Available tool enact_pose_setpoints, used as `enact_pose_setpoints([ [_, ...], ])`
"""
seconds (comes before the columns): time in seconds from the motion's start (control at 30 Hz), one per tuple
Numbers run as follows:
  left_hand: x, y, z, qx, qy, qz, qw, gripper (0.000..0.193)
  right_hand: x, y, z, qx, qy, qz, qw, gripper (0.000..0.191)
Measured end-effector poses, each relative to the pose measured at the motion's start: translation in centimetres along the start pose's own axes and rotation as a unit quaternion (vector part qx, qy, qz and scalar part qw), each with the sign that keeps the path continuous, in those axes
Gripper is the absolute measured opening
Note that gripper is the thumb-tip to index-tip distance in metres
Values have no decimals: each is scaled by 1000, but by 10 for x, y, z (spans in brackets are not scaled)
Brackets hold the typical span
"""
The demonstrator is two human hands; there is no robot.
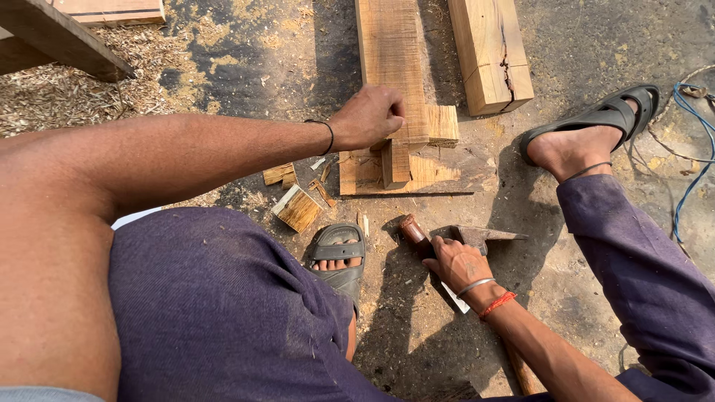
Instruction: The person sits on the ground and uses a hammer and chisel to cut a notch in a wooden workpiece, repeatedly striking the chisel and repositioning the wood. They hold the wood steady with one hand while chiseling, then lift and turn the piece to check the cut.
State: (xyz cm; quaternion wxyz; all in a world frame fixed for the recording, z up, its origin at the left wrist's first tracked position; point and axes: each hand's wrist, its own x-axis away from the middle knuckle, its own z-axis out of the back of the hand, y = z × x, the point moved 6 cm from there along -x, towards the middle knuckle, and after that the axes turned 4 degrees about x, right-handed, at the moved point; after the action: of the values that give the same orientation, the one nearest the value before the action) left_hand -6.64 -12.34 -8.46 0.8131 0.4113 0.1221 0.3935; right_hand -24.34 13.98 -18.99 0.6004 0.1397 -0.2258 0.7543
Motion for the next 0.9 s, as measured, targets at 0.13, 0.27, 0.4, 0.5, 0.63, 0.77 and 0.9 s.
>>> enact_pose_setpoints([
  [0.13,9,17,-6,26,-31,-12,999,11,1,-13,16,24,84,44,995,46],
  [0.27,22,19,-8,182,-121,113,969,23,13,-14,66,-62,22,-15,998,49],
  [0.4,9,58,2,289,-218,31,932,48,22,-3,168,-288,97,-65,950,37],
  [0.5,-9,99,-1,289,-216,-69,930,75,19,-14,247,-370,210,15,905,28],
  [0.63,-22,136,-7,405,-163,-131,890,82,24,-26,295,-377,267,100,881,25],
  [0.77,-26,139,21,349,4,-205,914,79,40,5,248,-262,270,5,927,22],
  [0.9,-29,120,44,244,93,-180,948,76,43,54,101,-63,15,-125,990,46],
])
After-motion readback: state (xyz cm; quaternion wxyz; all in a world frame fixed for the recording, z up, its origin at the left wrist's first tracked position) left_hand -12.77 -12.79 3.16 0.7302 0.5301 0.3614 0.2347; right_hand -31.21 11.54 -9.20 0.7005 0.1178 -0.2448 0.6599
